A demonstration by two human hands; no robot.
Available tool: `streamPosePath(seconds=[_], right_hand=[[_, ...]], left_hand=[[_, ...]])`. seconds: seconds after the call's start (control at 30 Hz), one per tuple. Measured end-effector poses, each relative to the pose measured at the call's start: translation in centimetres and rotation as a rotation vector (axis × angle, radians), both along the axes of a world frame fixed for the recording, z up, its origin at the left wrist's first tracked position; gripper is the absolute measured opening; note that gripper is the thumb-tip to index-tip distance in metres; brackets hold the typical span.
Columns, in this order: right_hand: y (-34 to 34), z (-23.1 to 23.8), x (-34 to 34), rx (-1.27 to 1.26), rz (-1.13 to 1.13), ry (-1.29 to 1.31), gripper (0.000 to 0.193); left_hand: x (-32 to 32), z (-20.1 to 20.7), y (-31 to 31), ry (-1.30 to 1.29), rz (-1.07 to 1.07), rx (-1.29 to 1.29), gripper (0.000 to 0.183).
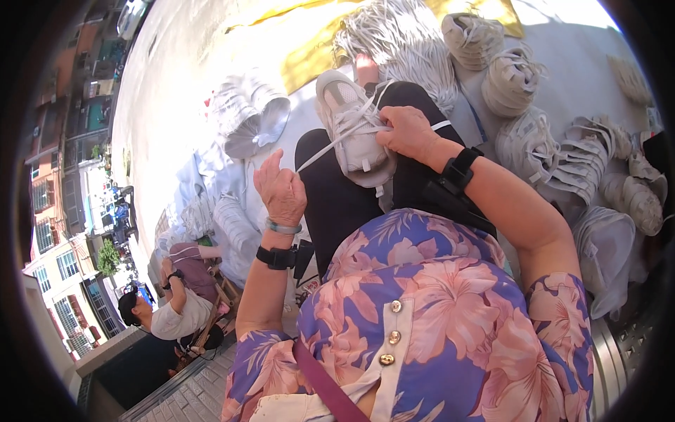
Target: Lacing a white sneaker while sitting outside near piles of shoe components.
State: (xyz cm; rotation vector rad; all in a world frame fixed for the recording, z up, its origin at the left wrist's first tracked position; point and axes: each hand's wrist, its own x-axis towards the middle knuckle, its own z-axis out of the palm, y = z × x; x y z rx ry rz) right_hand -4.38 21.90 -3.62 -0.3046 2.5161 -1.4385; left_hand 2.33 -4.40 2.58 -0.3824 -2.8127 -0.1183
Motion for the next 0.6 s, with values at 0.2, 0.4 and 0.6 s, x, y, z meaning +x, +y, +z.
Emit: streamPosePath(seconds=[0.2,0.4,0.6], right_hand=[[-0.5,0.3,0.4,-0.04,0.01,-0.047,0.031],[-1.1,-0.2,0.1,-0.044,-0.008,-0.073,0.035],[-1.1,0.2,-1.2,-0.225,-0.065,-0.203,0.034]], left_hand=[[12.2,-2.2,-21.1,-0.311,0.794,-0.425,0.022],[15.4,-1.3,-24.0,-0.631,1.086,-0.506,0.021],[4.6,-5.1,-12.5,-0.145,0.267,0.119,0.021]])
